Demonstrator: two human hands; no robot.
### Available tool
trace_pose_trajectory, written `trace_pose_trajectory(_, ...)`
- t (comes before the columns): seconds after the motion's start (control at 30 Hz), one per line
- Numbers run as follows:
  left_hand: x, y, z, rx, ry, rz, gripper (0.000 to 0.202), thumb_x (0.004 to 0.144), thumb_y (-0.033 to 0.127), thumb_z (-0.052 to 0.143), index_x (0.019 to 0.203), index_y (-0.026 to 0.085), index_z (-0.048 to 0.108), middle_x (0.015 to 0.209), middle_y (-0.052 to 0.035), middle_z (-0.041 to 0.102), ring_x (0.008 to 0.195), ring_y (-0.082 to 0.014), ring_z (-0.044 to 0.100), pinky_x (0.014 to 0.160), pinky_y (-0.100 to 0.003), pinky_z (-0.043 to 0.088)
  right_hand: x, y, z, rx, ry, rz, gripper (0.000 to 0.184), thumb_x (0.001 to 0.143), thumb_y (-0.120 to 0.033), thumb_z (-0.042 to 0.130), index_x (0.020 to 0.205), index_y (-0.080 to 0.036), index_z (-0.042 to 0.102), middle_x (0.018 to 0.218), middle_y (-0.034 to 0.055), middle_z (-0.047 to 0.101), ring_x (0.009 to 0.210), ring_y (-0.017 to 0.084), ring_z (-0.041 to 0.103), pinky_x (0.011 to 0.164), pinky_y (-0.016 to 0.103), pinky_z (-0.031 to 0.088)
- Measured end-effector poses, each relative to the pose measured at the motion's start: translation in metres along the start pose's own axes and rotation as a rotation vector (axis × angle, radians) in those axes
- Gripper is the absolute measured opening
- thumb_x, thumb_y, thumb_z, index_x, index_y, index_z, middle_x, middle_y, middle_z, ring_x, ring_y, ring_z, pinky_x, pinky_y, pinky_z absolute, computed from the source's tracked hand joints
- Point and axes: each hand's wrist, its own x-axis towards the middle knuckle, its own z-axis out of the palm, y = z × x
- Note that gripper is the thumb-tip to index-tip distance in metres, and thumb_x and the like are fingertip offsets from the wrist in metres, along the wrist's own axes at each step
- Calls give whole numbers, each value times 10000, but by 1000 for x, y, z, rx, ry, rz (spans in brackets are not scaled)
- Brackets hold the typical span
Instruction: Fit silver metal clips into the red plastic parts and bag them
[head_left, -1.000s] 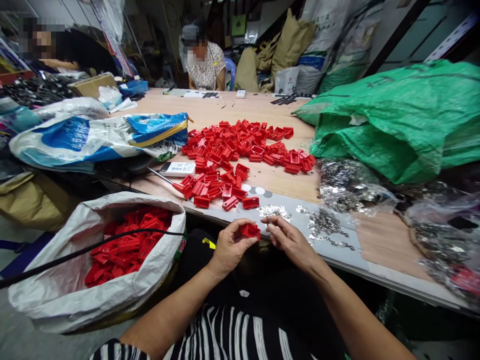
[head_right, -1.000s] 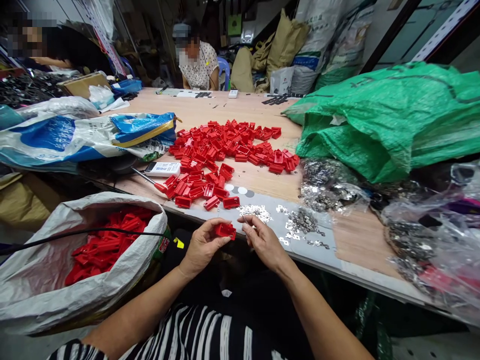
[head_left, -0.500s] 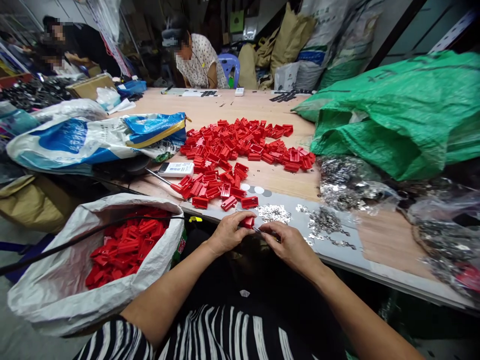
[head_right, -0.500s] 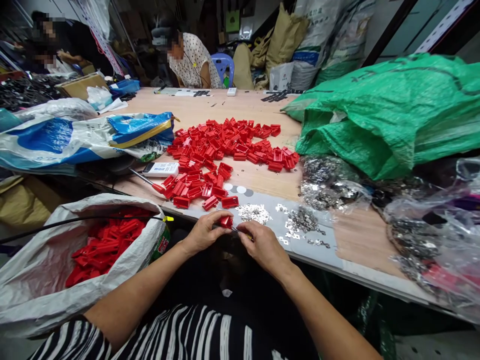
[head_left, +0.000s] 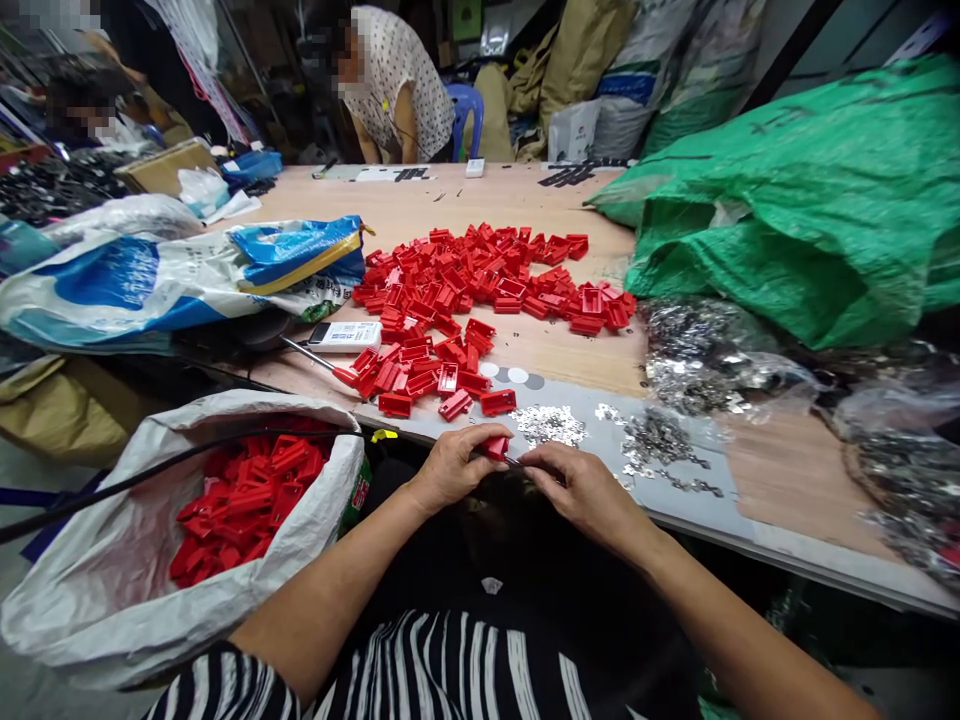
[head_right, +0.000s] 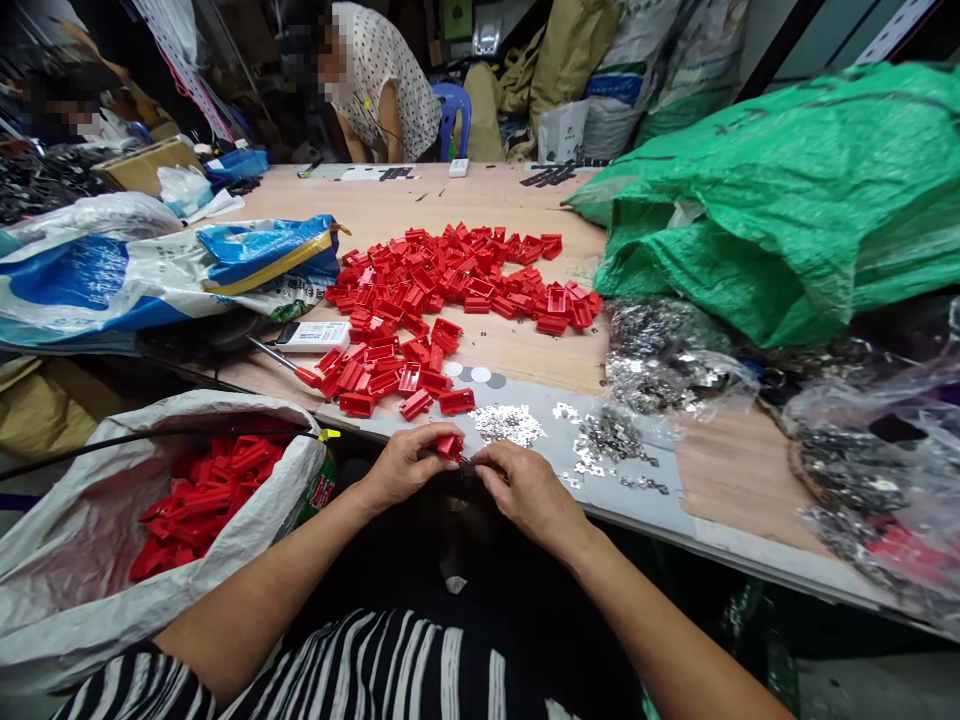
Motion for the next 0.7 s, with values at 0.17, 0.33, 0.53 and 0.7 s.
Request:
trace_pose_trajectory(0.17, 0, -2, 1, -40, 7, 1, 364, 715, 160, 720, 1070, 220, 668, 978, -51, 729, 909, -194, 667, 853, -287, 488, 1, -3, -1, -18, -7, 45, 170, 882, -200, 504, 930, -210, 667, 915, 41, 678, 861, 209, 623, 761, 320, 465)
trace_pose_trajectory(0.33, 0, -3, 1, -29, -2, 3, 360, 722, 178, 722, 1074, 223, 665, 978, -49, 730, 914, -195, 669, 856, -292, 491, 2, -8, 1, -83, -1, 89, 150, 871, -161, 525, 923, -199, 660, 907, 39, 679, 864, 210, 624, 769, 318, 457)
trace_pose_trajectory(0.53, -2, -7, 5, -15, 17, 19, 350, 724, 170, 719, 1068, 198, 657, 1012, -63, 721, 936, -196, 662, 870, -294, 487, 5, -24, 8, -204, 4, 177, 136, 861, -108, 529, 889, -195, 629, 874, 40, 651, 838, 209, 610, 737, 306, 438)
trace_pose_trajectory(0.7, -2, -4, 6, -15, 23, 1, 332, 738, 177, 698, 1065, 209, 647, 1011, -50, 711, 943, -195, 648, 878, -307, 476, 6, -24, 12, -245, 2, 171, 102, 874, -129, 514, 896, -194, 590, 899, 50, 624, 843, 208, 595, 736, 306, 433)
